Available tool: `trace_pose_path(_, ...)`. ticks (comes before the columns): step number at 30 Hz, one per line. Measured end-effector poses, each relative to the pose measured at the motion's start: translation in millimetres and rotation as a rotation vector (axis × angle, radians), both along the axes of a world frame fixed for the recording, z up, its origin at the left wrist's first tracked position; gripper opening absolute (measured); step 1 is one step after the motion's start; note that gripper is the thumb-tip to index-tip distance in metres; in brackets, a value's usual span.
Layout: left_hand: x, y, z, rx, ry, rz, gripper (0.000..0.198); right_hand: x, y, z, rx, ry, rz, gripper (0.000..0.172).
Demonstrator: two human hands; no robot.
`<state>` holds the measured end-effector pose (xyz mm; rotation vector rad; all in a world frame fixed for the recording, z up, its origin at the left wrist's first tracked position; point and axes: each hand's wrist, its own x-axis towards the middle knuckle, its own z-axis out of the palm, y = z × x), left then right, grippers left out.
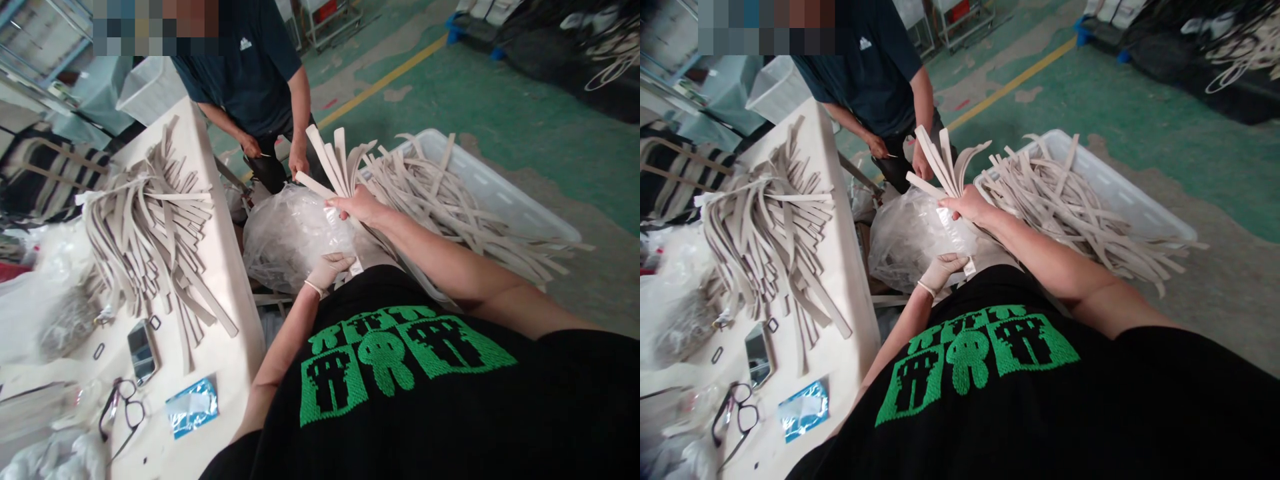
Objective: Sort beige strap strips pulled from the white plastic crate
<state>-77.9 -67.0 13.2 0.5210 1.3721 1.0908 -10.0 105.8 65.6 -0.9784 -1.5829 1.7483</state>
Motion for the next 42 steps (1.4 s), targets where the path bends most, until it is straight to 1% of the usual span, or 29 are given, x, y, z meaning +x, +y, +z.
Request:
trace_pose_path(2,1,0,-1.9,-0.032,-0.006,-0.024,0.05,-4,0,0.0,0.006,-0.006,0.006,0.015)
trace_pose_path(3,2,0,-2.7,-0.039,-0.022,-0.013,0.05,-6,0,0.3,0.005,-0.002,0.011,0.014)
trace_pose_path(5,0,1,-3.2,-0.035,-0.086,0.06,0.048,-4,0,1.2,-0.004,0.009,0.016,0.015)
trace_pose_path(7,-6,2,-1.8,-0.02,-0.177,0.189,0.044,5,1,1.3,-0.009,0.007,0.01,0.016)
trace_pose_path(9,-16,5,1.4,-0.014,-0.263,0.34,0.036,22,-2,0.0,-0.014,-0.022,0.019,0.02)
trace_pose_path(12,-31,11,7.7,-0.01,-0.347,0.53,0.024,58,-14,-3.8,-0.031,-0.057,0.101,0.028)
trace_pose_path(14,-38,15,11.2,-0.004,-0.375,0.605,0.021,81,-27,-5.6,-0.04,-0.082,0.179,0.031)
trace_pose_path(16,-42,20,13.3,0.01,-0.373,0.646,0.019,99,-43,-6.0,-0.056,-0.106,0.248,0.033)
trace_pose_path(19,-40,25,14.1,0.038,-0.336,0.658,0.017,112,-62,-6.6,-0.049,-0.143,0.308,0.039)
trace_pose_path(22,-34,28,14.0,0.056,-0.316,0.649,0.022,111,-69,-10.1,-0.01,-0.18,0.327,0.043)
trace_pose_path(26,-29,29,16.2,0.091,-0.303,0.644,0.026,106,-71,-15.6,0.036,-0.209,0.328,0.043)
trace_pose_path(31,-29,30,19.1,0.112,-0.274,0.615,0.032,105,-75,-15.8,0.02,-0.241,0.338,0.039)
trace_pose_path(36,-28,28,16.1,0.121,-0.252,0.6,0.033,107,-73,-17.9,0.018,-0.216,0.311,0.038)
trace_pose_path(42,-28,26,10.7,0.124,-0.311,0.641,0.029,107,-72,-22.2,0.017,-0.212,0.284,0.037)
